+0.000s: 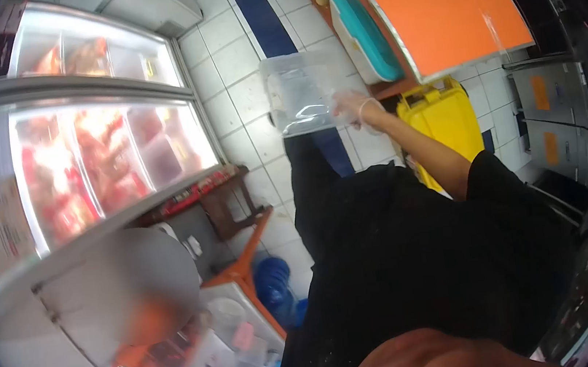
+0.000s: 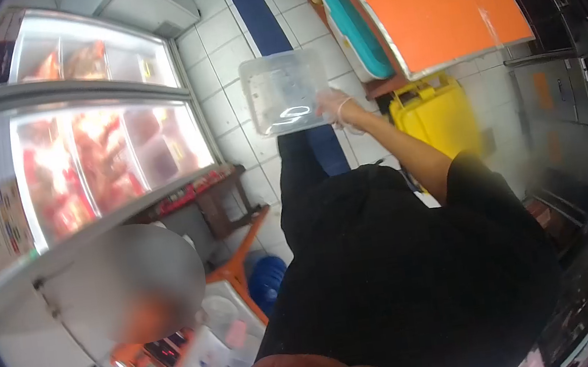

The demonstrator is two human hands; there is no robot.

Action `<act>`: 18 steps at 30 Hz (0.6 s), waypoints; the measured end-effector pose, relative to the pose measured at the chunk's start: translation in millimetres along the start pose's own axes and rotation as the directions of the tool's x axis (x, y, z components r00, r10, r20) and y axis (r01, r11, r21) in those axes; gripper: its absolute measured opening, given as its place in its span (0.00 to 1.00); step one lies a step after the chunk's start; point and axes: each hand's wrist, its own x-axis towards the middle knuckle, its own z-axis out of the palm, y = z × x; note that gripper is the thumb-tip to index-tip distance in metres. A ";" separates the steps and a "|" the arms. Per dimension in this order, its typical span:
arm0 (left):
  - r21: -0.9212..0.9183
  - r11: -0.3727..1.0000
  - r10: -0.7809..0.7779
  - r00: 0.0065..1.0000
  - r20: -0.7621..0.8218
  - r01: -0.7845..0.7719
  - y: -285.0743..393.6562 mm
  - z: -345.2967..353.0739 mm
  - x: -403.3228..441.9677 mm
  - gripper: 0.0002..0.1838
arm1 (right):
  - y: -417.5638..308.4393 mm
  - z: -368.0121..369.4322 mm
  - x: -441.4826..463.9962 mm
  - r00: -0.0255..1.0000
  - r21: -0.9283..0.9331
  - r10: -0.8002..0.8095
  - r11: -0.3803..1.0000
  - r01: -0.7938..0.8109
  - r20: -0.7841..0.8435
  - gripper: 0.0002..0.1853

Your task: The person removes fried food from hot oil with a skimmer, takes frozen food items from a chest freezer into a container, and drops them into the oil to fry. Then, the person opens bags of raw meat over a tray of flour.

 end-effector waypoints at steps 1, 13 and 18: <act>0.075 0.997 0.031 0.999 0.010 -0.032 42.7 -27.3 23.6 0.14 | -11.7 -4.4 29.7 0.999 0.059 -0.029 0.998 0.030 -0.019 0.16; 0.502 0.632 0.690 0.724 -0.016 -0.591 908.2 -218.0 203.4 0.20 | -264.7 -22.4 237.4 0.870 0.381 0.215 0.924 -0.034 -0.445 0.22; 0.323 0.478 0.809 0.553 0.200 -0.817 1179.5 -182.7 228.5 0.27 | -372.0 -48.8 356.9 0.901 0.369 0.142 0.929 0.021 -0.409 0.26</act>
